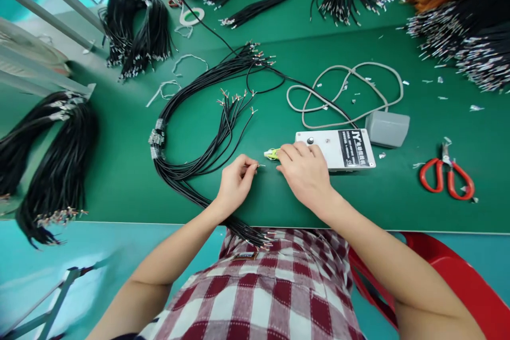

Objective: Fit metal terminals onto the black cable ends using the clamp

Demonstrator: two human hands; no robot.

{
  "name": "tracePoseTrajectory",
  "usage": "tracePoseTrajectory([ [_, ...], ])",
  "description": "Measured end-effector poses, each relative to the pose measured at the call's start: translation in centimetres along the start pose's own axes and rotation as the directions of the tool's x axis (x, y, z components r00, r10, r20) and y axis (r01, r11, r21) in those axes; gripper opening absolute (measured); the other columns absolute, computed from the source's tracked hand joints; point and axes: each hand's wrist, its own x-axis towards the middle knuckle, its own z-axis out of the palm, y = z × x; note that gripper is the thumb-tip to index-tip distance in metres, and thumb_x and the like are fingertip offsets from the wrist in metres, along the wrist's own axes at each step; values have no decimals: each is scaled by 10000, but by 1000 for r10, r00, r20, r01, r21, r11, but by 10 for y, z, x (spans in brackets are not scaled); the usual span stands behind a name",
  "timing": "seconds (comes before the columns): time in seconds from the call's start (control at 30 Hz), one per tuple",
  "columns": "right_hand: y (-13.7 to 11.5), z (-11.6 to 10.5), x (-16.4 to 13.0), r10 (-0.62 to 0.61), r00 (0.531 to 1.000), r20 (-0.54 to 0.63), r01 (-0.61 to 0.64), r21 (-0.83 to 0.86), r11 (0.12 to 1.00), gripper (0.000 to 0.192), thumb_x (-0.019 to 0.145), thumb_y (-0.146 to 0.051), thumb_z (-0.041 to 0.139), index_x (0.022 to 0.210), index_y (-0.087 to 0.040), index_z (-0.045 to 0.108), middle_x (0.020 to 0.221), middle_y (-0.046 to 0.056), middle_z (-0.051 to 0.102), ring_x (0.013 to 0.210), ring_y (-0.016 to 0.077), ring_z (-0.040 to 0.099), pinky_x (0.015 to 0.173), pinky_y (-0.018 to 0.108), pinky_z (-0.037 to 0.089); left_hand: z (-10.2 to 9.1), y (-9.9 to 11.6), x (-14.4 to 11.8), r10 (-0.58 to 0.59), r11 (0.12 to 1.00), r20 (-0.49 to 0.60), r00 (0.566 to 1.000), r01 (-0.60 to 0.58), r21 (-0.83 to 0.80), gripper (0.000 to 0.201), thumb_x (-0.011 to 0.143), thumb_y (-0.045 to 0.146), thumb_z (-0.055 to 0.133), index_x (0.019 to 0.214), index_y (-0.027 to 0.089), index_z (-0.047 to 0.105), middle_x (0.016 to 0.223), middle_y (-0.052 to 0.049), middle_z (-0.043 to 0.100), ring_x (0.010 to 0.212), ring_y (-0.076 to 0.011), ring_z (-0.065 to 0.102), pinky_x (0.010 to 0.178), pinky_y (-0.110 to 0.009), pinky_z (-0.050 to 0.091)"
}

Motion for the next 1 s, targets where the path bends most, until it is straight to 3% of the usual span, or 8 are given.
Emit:
tracePoseTrajectory([
  [0.07,5,5,13,-5,999,46,6,-42,999,195,928,-240,625,1104,-168,671,1118,101,724,1037,280,541,796,419,318,-4,-3,9,-37,999,-24,999,36,-29,149,942,220,521,798,193,546,709,10,576,624,-124,537,616,-233,394],
  [0.17,9,15,24,-11,996,90,18,-75,997,82,935,-180,591,938,-182,673,923,81,722,978,266,545,804,421,309,-7,-5,17,-47,999,-34,998,46,-22,144,926,212,538,784,190,543,704,14,581,597,-117,530,603,-231,377],
  [0.37,12,22,29,-27,998,54,29,-39,999,290,941,-65,474,737,-230,597,735,34,668,854,218,535,873,424,325,-2,-8,28,36,989,-23,999,-33,141,156,934,157,487,791,196,536,715,-3,580,645,-142,520,645,-259,381],
  [0.63,11,20,33,-22,997,75,24,-22,999,274,923,-93,516,709,-244,594,705,28,638,846,223,526,967,459,309,8,-7,34,104,968,20,994,-105,226,179,928,115,471,775,205,494,739,-13,568,674,-163,515,677,-279,382],
  [0.77,9,12,32,0,994,109,2,-17,1000,118,901,-162,606,815,-217,665,814,66,696,923,257,563,1015,505,273,9,-8,34,109,969,20,994,-111,220,184,924,106,468,773,205,494,730,-7,555,668,-160,509,683,-273,381],
  [0.8,9,8,29,0,995,96,0,9,1000,58,896,-192,629,880,-207,683,895,81,722,970,273,576,1019,516,269,9,-8,34,108,971,15,994,-109,214,180,923,106,467,776,205,498,734,-7,558,668,-159,510,684,-272,382],
  [0.93,20,-7,-8,87,993,-80,-77,119,990,223,934,-258,611,1147,-215,661,1210,80,727,1139,293,595,1007,496,308,9,-10,34,91,977,10,996,-91,192,163,919,114,477,787,202,515,737,-6,570,652,-153,510,684,-268,388],
  [1.0,25,-11,-36,214,947,-239,-186,134,973,196,937,-229,602,1125,-224,658,1206,75,735,1152,283,608,992,465,341,8,-10,34,85,978,17,996,-87,189,163,919,117,481,783,200,517,722,-2,565,641,-148,506,682,-265,392],
])
